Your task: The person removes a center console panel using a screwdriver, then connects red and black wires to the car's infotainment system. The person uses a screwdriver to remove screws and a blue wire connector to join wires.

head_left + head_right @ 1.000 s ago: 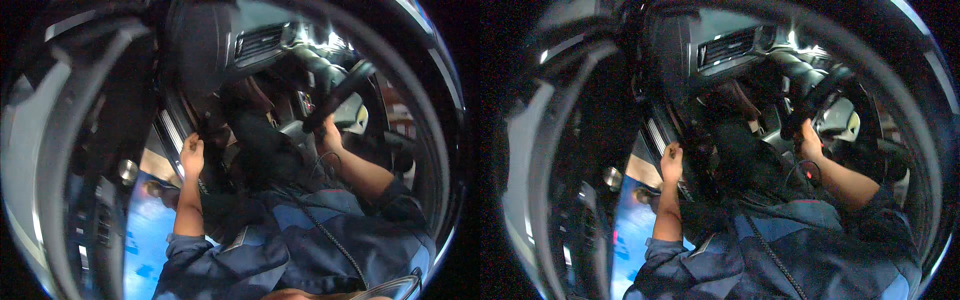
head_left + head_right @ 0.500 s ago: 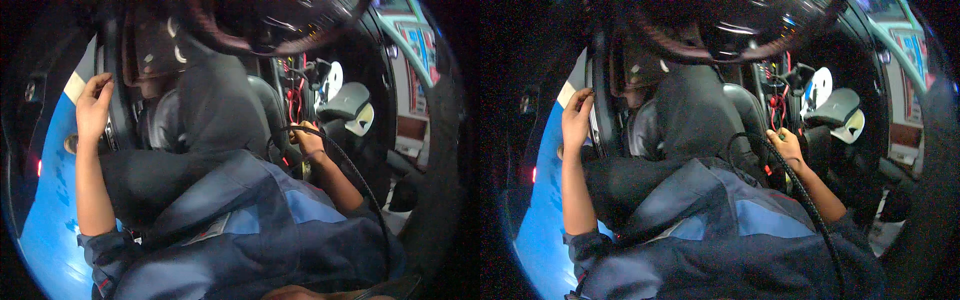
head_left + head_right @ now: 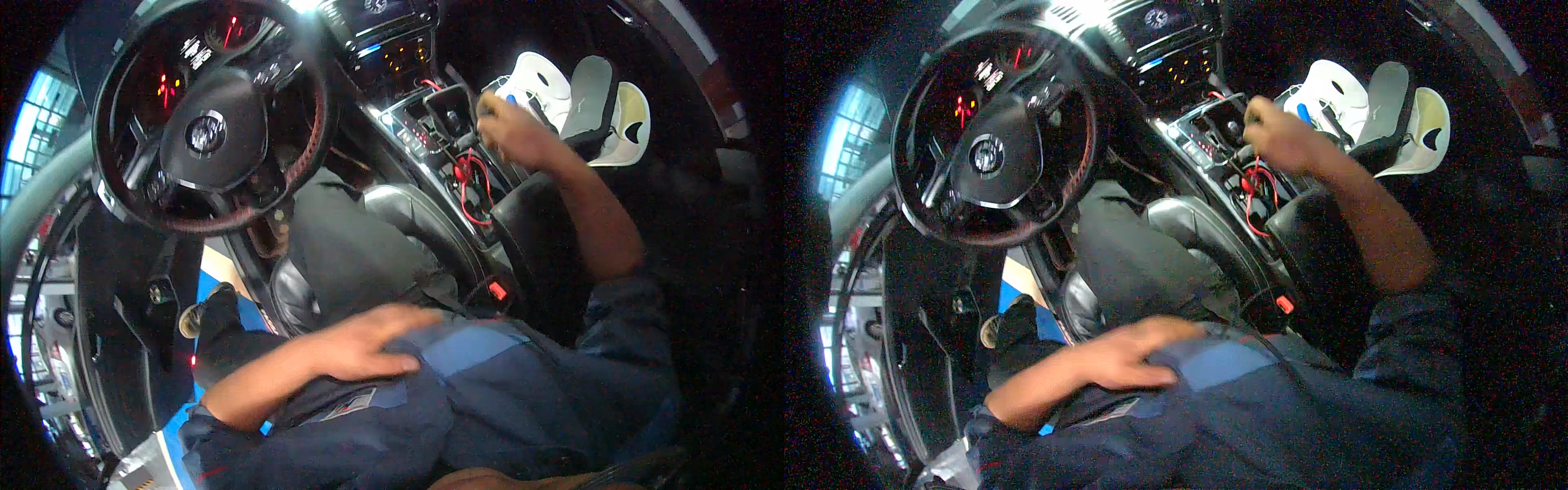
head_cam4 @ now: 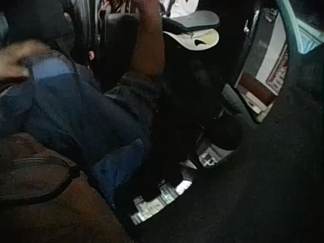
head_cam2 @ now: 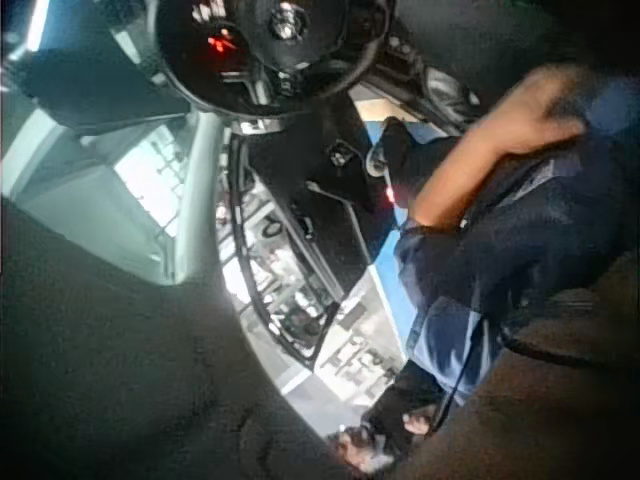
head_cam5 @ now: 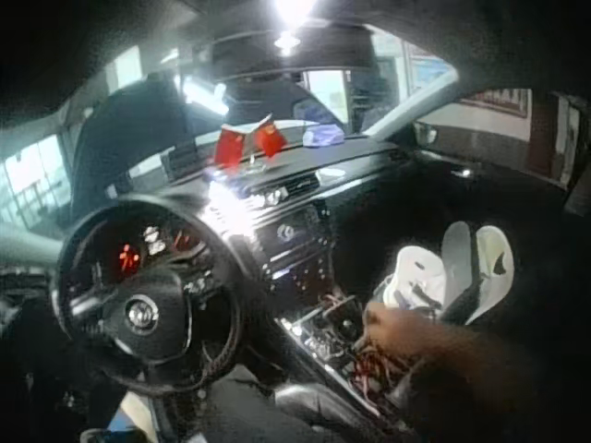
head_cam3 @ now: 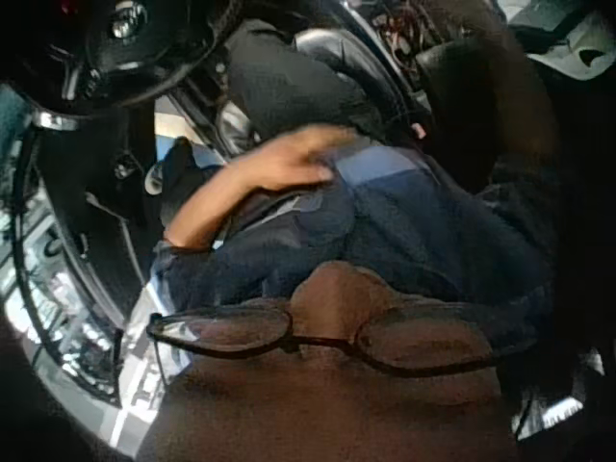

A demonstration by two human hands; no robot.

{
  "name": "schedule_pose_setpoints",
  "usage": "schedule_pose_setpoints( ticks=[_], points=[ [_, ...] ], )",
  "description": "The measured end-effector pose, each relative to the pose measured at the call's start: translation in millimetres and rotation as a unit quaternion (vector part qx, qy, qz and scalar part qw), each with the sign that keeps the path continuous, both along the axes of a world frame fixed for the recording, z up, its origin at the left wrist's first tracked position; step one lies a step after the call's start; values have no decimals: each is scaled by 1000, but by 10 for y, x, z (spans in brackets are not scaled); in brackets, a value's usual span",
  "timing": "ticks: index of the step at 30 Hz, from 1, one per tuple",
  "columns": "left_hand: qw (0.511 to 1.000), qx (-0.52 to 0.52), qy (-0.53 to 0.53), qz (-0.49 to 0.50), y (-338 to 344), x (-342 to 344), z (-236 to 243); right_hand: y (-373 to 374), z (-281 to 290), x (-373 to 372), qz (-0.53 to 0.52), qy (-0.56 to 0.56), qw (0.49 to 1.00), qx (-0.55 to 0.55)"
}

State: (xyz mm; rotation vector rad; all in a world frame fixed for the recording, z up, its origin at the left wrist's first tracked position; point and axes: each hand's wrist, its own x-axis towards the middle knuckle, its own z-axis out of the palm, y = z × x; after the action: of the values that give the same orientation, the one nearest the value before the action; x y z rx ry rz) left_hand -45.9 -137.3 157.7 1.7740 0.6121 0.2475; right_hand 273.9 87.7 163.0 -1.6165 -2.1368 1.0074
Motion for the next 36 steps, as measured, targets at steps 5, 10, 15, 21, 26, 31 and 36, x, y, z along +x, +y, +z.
schedule_pose_setpoints(
  ticks=[5,10,15,21,26,31,36],
  points=[
    [987,-65,33,-145,300,88,-573,516,-334,127,-157,132,951,231],
    [961,-265,-71,34,553,-124,-809,323,-729,251,-114,118,940,301],
    [996,-61,-35,57,357,83,-682,398,-839,356,-185,251,942,125],
    [985,-104,-93,97,780,151,-665,750,-531,294,-76,200,959,186],
    [900,178,97,386,1627,162,-961,2003,-348,155,-5,131,990,53],
    [856,130,159,475,2354,311,-1434,2492,-855,9,187,195,962,33],
    [843,-57,122,521,2885,680,-1731,2408,-1203,4,201,273,922,-188]
  ],
)
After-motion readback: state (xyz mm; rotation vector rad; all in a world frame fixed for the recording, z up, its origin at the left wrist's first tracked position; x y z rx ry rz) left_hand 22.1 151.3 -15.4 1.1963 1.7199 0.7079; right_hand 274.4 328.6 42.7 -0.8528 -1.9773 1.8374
